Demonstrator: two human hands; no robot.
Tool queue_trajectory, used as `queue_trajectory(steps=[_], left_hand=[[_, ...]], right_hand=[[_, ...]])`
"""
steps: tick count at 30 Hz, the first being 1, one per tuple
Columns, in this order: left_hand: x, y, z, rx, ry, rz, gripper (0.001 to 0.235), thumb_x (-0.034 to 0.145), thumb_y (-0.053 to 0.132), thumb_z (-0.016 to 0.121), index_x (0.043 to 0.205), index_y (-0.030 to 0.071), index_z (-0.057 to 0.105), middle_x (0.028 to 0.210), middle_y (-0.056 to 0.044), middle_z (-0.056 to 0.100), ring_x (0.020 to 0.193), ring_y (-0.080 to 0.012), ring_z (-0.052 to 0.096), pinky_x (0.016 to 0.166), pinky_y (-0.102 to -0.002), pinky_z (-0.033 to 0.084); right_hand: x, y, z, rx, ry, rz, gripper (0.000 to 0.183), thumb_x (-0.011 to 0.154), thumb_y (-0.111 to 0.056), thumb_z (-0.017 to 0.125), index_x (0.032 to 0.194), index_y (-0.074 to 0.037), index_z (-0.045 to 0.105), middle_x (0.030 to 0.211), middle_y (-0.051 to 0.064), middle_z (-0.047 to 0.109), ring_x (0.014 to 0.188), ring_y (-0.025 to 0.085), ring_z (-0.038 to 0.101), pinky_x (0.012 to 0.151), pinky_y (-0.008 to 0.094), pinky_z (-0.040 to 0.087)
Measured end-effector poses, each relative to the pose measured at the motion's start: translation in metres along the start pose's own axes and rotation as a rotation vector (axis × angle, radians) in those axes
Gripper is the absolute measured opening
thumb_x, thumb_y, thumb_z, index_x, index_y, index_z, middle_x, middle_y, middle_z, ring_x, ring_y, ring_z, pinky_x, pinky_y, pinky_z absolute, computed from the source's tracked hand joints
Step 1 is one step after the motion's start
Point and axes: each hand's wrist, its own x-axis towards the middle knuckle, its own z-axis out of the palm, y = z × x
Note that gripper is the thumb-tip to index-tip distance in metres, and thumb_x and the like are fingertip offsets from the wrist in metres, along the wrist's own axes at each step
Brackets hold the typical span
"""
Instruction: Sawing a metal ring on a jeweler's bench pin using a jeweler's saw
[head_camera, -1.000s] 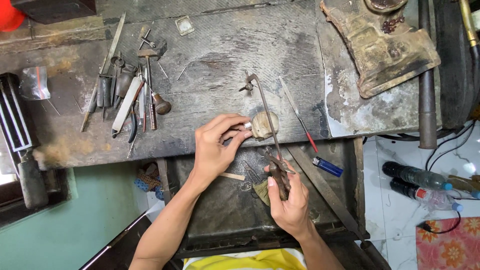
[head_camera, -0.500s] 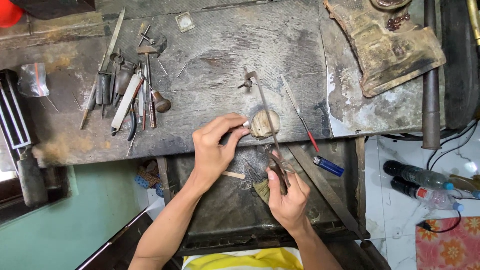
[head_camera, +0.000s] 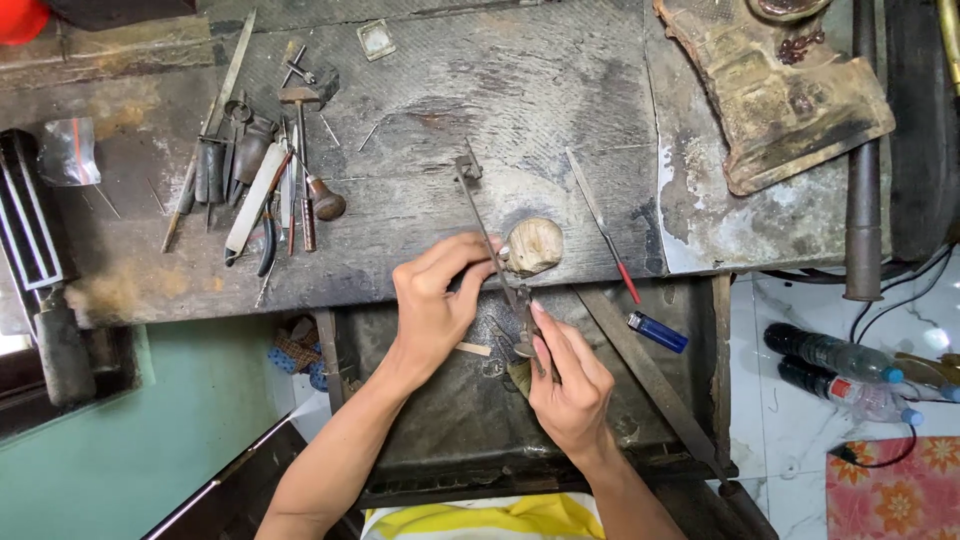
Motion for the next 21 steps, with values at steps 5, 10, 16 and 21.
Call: queue_trajectory(steps=[5,10,16,21], left_hand=[[-0.0015,0.0033,-0.0023,0.020,-0.018,0.014,0.008,0.091,-0.012,0.067,0.087,-0.005,0.068,0.099,-0.016,0.072,0.092,-0.0289,0.071,0.083,-0.035,0.057],[-0.0007,0.0007,-0.0036,-0.008,-0.007,0.009,0.013,0.091,-0.014,0.064,0.083,-0.004,0.065,0.092,-0.014,0.072,0.085,-0.0278,0.070,0.081,-0.036,0.054],[0.0008,0.0018,-0.0059,-0.079,-0.049,-0.066,0.013,0.090,-0.012,0.065,0.083,-0.002,0.064,0.101,-0.015,0.076,0.099,-0.0263,0.077,0.091,-0.032,0.060],[-0.0020,0.0013,-0.0039,-0.067,-0.052,-0.126,0.012,0.095,0.000,0.072,0.105,0.000,0.065,0.102,-0.010,0.075,0.088,-0.0179,0.079,0.082,-0.025,0.062]], right_hand=[[-0.0022,0.0016,-0.0003,0.007,-0.017,0.008,0.027,0.105,-0.003,0.053,0.127,0.009,0.064,0.117,0.018,0.073,0.100,0.028,0.075,0.092,0.034,0.059],[-0.0025,0.0018,0.0001,0.006,-0.021,0.011,0.027,0.105,-0.003,0.053,0.127,0.008,0.064,0.116,0.018,0.073,0.099,0.028,0.075,0.090,0.033,0.059],[-0.0034,0.0021,0.0008,0.012,-0.018,-0.003,0.026,0.105,-0.003,0.054,0.125,0.009,0.065,0.116,0.019,0.073,0.098,0.028,0.075,0.091,0.032,0.060],[-0.0083,0.0071,0.0026,0.037,0.035,0.020,0.024,0.101,0.005,0.056,0.123,0.011,0.064,0.114,0.022,0.074,0.099,0.031,0.076,0.091,0.034,0.062]])
